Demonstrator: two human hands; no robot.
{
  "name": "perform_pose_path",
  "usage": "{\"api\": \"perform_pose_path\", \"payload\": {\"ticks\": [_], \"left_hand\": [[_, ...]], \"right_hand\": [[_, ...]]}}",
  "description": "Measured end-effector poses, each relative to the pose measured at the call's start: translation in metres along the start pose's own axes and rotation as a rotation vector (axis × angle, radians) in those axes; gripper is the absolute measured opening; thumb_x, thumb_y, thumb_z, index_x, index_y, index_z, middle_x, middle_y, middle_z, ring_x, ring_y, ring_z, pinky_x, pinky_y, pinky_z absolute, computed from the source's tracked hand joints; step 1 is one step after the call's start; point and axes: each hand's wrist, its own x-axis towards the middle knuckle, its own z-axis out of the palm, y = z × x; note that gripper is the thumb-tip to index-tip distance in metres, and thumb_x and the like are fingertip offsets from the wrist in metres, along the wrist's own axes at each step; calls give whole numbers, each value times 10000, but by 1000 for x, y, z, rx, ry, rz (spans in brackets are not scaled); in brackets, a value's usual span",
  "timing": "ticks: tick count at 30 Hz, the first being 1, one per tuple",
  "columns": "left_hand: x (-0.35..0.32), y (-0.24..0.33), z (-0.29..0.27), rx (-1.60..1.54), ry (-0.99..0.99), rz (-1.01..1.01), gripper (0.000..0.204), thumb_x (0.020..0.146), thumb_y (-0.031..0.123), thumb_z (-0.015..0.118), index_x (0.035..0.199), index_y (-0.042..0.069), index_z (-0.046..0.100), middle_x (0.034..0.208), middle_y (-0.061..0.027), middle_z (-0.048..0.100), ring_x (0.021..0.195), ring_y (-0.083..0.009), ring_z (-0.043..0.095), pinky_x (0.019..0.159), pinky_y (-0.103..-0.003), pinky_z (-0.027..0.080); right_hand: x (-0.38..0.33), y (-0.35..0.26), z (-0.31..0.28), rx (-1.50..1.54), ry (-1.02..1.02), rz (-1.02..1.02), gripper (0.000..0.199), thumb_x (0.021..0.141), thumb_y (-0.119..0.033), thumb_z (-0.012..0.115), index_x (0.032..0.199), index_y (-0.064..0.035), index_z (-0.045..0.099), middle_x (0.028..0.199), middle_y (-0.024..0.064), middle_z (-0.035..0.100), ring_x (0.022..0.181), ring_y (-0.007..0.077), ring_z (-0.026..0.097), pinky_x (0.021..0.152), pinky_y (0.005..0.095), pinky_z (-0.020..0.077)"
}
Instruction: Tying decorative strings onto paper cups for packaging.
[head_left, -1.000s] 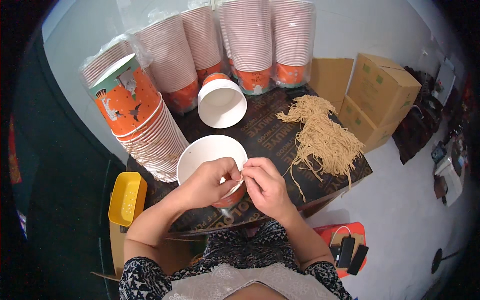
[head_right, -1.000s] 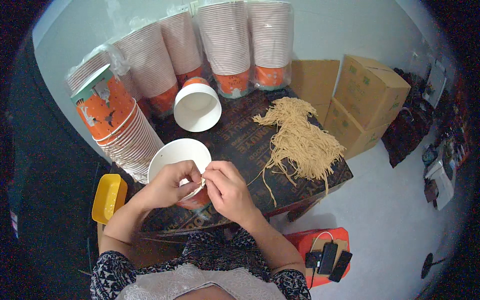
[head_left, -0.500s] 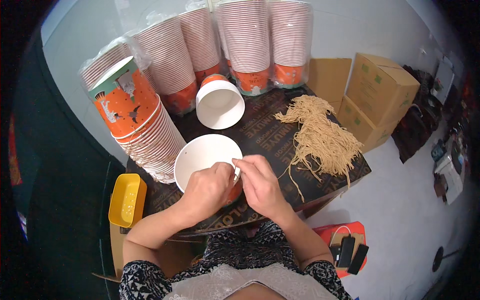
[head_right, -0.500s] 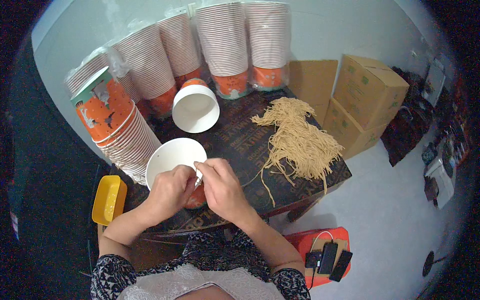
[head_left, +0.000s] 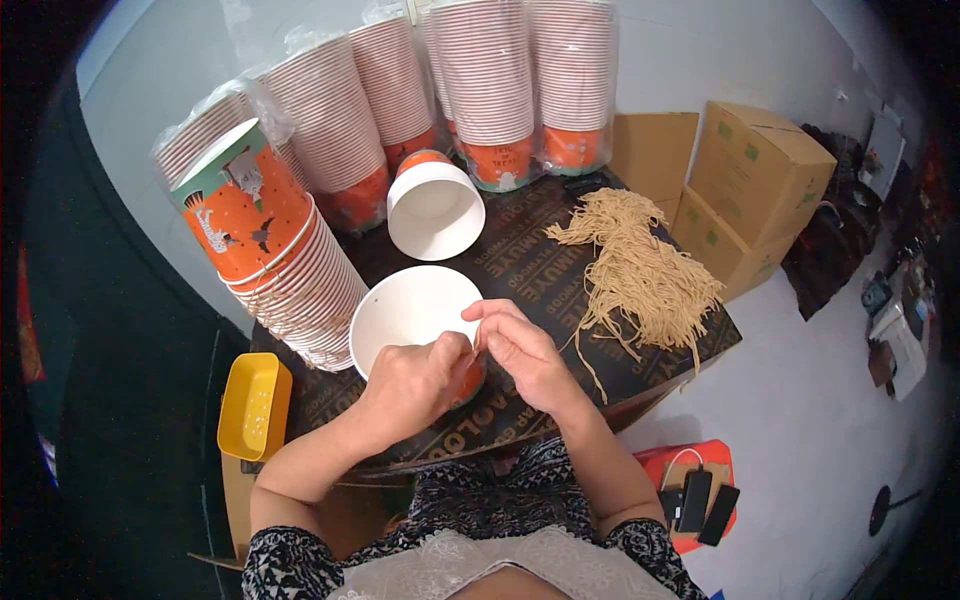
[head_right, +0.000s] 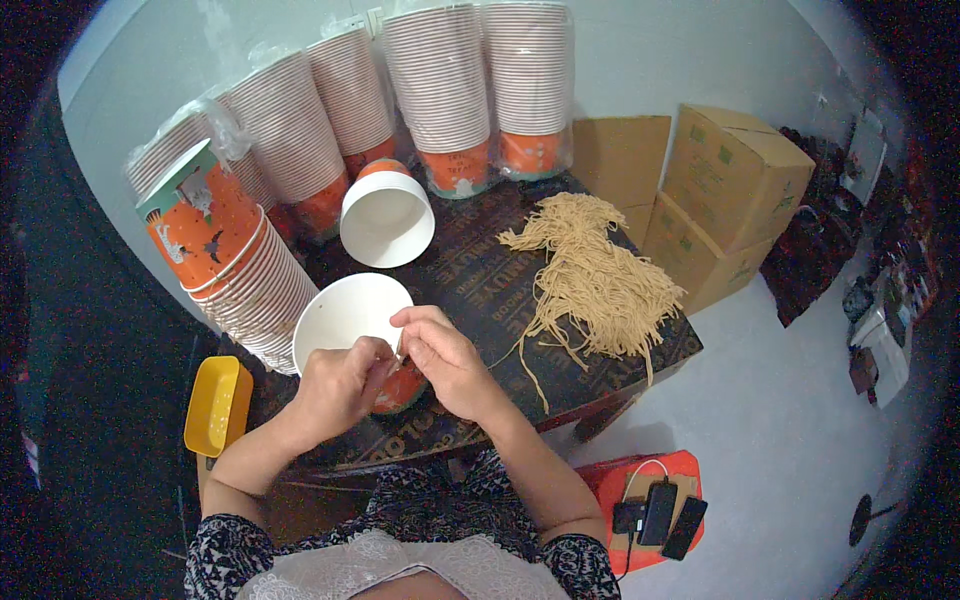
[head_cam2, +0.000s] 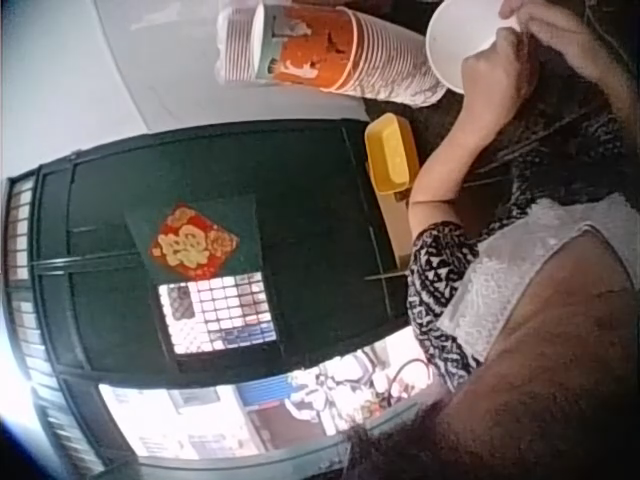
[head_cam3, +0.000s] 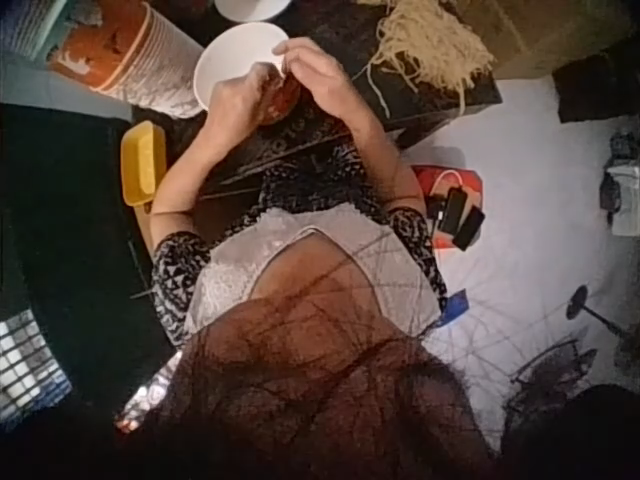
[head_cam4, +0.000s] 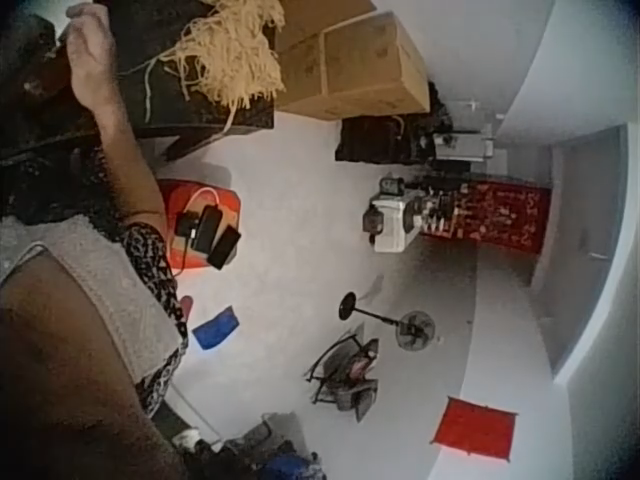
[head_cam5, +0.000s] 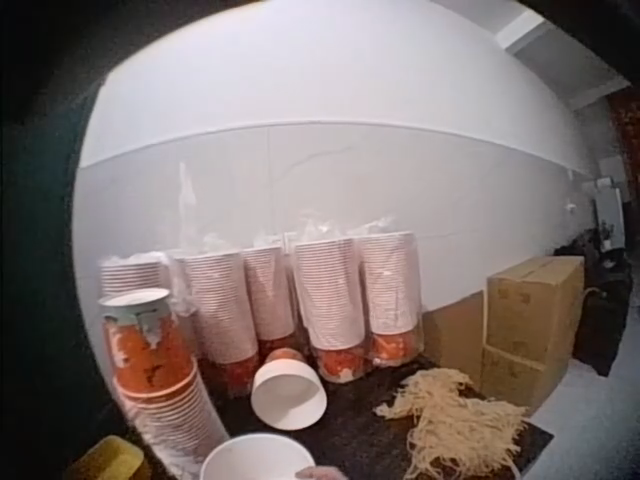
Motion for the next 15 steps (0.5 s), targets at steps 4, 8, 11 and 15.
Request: {"api": "perform_pose_path", "payload": {"ticks": [4,8,11,15], "left_hand": [[2,3,-4,22,-27,-23,220,821,80,681,956,25,516,612,-107,607,519,-275,645,447,-396,495],[4,6,-6,63,-75,-66,215,831,70,665,967,11,510,613,-126,611,511,-284,641,442,-399,493],[5,8,-3,84,-65,-82,206,844,70,652,979,6,510,598,-129,608,499,-285,636,434,-398,490],[1,6,1,110,-43,-90,200,857,78,643,993,9,514,570,-118,599,482,-280,628,423,-397,485]], "right_hand": [[1,-1,4,-115,57,-116,222,1011,-78,439,1110,34,603,1212,117,546,1099,196,533,969,295,411],[4,-15,10,-182,92,-66,248,978,-14,450,1165,37,606,1174,124,557,1052,210,562,923,290,441],[6,-17,11,-276,60,-9,282,941,35,468,1188,40,603,1111,133,558,1001,233,580,877,298,463],[9,-13,7,-342,18,-96,253,901,47,500,1128,40,612,1038,153,556,980,292,574,868,344,461]]}}
